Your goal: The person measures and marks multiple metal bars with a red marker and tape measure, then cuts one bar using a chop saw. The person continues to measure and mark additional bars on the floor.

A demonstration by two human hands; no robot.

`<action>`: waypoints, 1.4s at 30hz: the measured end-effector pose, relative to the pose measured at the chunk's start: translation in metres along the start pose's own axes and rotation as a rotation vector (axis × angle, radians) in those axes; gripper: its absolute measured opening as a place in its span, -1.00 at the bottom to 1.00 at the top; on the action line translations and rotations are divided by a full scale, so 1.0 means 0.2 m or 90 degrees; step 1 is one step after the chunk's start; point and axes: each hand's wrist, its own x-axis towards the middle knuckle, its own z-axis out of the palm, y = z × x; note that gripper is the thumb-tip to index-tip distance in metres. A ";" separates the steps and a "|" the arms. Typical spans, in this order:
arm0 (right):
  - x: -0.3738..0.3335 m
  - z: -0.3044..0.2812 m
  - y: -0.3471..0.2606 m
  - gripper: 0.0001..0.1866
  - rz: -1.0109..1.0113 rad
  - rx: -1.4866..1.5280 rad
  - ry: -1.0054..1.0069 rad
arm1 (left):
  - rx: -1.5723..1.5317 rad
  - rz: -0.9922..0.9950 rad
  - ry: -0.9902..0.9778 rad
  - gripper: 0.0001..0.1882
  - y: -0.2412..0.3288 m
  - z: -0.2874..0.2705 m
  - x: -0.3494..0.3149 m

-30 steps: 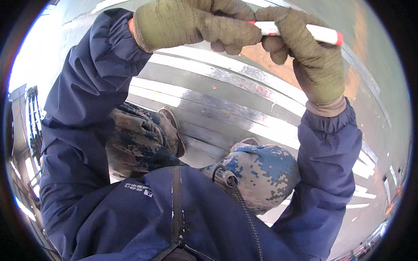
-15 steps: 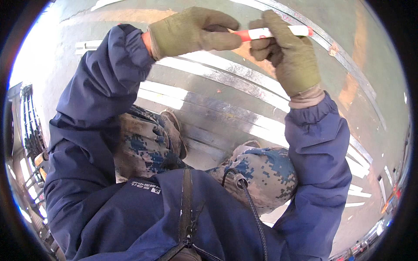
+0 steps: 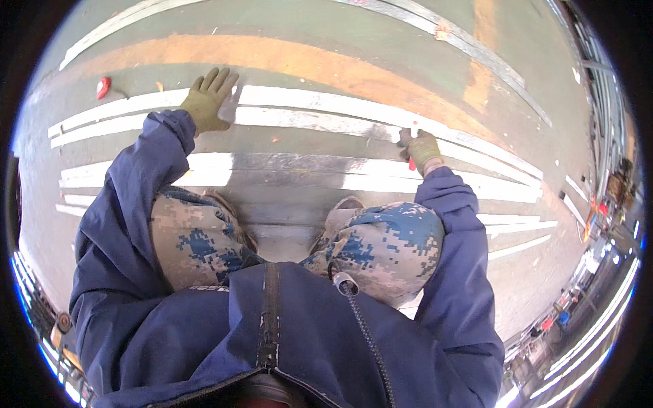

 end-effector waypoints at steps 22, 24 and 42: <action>0.05 0.17 -0.17 -0.33 -0.186 -0.601 0.079 | -0.019 0.010 -0.064 0.18 0.01 -0.08 0.01; 0.13 0.15 -0.15 -0.40 -0.196 -0.572 0.064 | 0.004 0.010 -0.045 0.18 0.01 -0.03 0.02; 0.11 0.15 -0.08 -0.44 -0.330 -0.717 -0.032 | 0.022 0.056 0.044 0.03 0.03 0.14 -0.06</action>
